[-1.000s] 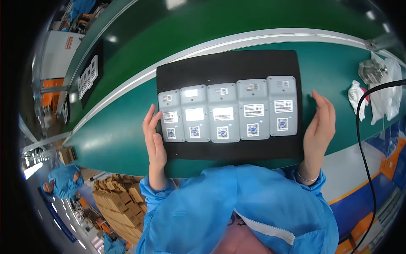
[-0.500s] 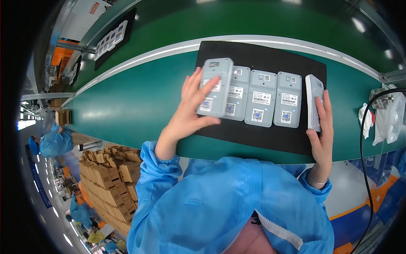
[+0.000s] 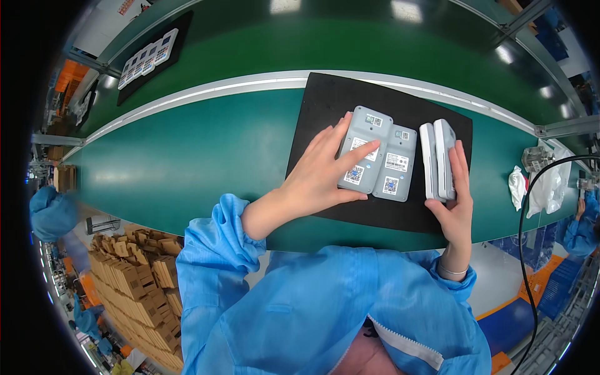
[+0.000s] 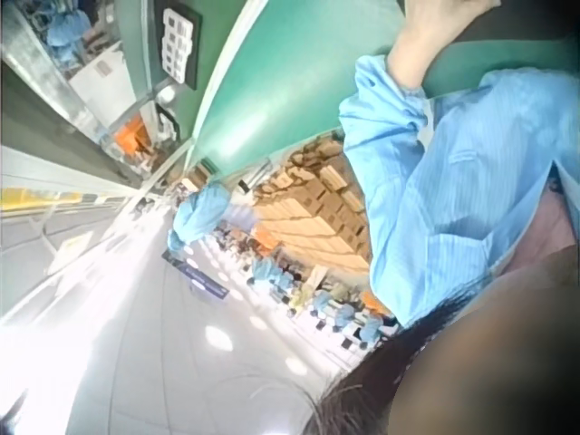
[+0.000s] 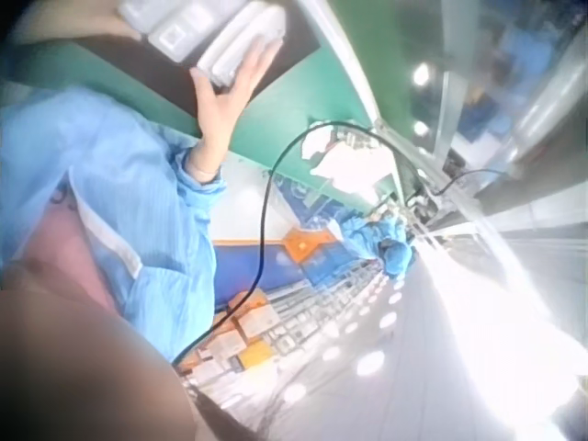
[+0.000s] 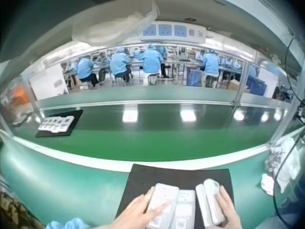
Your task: The person wipes the surfaces of several white electronic devices, likely payment terminals, using a white cloth. They handle the devices in batches, flipping them to clean different sides and stacking them on a black mat on a green workbench.
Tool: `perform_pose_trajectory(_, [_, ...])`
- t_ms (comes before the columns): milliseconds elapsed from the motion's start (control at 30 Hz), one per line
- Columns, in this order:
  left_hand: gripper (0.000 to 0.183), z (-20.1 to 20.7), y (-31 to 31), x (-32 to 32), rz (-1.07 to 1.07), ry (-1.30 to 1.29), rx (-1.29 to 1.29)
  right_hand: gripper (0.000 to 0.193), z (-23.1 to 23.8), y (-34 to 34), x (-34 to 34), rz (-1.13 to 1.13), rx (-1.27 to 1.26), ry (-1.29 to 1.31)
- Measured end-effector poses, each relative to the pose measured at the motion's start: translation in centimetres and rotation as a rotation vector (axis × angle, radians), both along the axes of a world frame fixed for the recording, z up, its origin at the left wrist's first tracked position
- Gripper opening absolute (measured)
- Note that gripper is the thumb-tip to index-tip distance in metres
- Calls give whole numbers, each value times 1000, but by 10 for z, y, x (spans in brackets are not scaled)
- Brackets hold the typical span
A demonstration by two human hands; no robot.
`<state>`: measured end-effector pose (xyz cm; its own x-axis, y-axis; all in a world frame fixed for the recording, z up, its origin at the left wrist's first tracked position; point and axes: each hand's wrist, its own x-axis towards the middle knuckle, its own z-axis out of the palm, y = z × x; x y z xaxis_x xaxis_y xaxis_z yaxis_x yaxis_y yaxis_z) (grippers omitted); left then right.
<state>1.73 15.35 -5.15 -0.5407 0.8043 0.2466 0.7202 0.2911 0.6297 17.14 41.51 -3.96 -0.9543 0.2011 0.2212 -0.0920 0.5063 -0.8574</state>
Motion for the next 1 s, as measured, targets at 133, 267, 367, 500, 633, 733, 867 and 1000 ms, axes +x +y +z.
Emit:
perform_pose_trajectory(133, [96, 9, -7, -2, 15, -374, 127, 94, 6, -32, -10, 33, 186, 53])
perform_pose_trajectory(267, [93, 9, -9, -7, -39, -726, 451, 99, 11, -60, -19, -15, 84, 92])
perform_pose_trajectory(367, [93, 21, 2, 2, -96, -652, 514, 95, 2, -51, -28, 18, -395, 104])
perform_pose_trajectory(500, [94, 29, 35, 26, -117, -394, 387, 83, 5, -58, -34, 77, -423, 26])
perform_pose_trajectory(633, [106, 26, 57, 38, -37, -159, 308, 89, 10, -51, -33, 40, -561, 19])
perform_pose_trajectory(733, [117, 38, 56, 42, -118, -256, 292, 78, 9, -24, -27, 83, -392, -3])
perform_pose_trajectory(867, [87, 25, 44, 13, 39, -384, -19, 69, 0, 3, -33, 52, 260, -172])
perform_pose_trajectory(1000, [82, 15, 51, 23, -10, -565, 198, 72, 3, -17, -33, 46, -270, -186])
